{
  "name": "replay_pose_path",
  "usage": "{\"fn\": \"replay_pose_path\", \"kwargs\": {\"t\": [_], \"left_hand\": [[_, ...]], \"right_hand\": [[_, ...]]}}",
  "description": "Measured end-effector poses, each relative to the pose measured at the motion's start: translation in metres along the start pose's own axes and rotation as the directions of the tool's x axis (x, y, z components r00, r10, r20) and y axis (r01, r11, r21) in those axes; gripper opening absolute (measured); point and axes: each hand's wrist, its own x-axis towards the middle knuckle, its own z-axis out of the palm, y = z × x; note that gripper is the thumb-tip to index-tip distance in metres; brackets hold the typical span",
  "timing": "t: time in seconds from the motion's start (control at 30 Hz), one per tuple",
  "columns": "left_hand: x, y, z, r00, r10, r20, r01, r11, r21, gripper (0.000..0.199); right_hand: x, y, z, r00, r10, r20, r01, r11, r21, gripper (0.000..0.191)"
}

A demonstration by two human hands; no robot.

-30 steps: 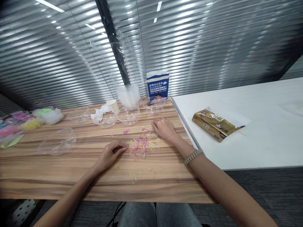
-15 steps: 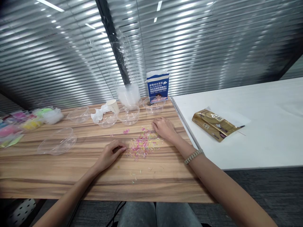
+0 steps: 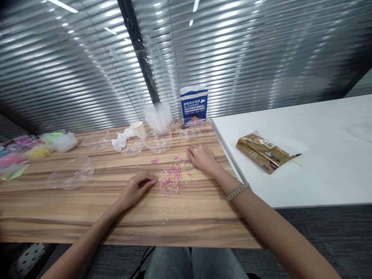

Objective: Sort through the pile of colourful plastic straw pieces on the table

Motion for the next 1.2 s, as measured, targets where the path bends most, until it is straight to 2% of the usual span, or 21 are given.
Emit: {"fn": "replay_pose_path", "kwargs": {"t": [0.27, 0.63, 0.83, 1.2], "left_hand": [[0.0003, 0.0025, -0.0014, 1.0, -0.009, 0.019, 0.009, 1.0, -0.004, 0.016], [0.0001, -0.0012, 0.0003, 1.0, 0.006, -0.001, -0.006, 1.0, -0.014, 0.015], [-0.0005, -0.0007, -0.0013, 0.999, -0.042, -0.034, 0.041, 0.999, -0.036, 0.015], [-0.003, -0.001, -0.004, 0.988, -0.041, -0.149, 0.037, 0.999, -0.031, 0.016]], "right_hand": [[-0.0006, -0.0002, -0.0014, 1.0, 0.013, 0.026, -0.013, 1.0, 0.008, 0.028], [0.0001, 0.0018, 0.0012, 1.0, -0.009, 0.001, 0.009, 1.0, 0.012, 0.027], [-0.0003, 0.0026, 0.0019, 1.0, -0.016, -0.004, 0.016, 1.0, 0.008, 0.027], [-0.0005, 0.0032, 0.0024, 1.0, -0.02, -0.015, 0.02, 1.0, 0.023, 0.026]]}}
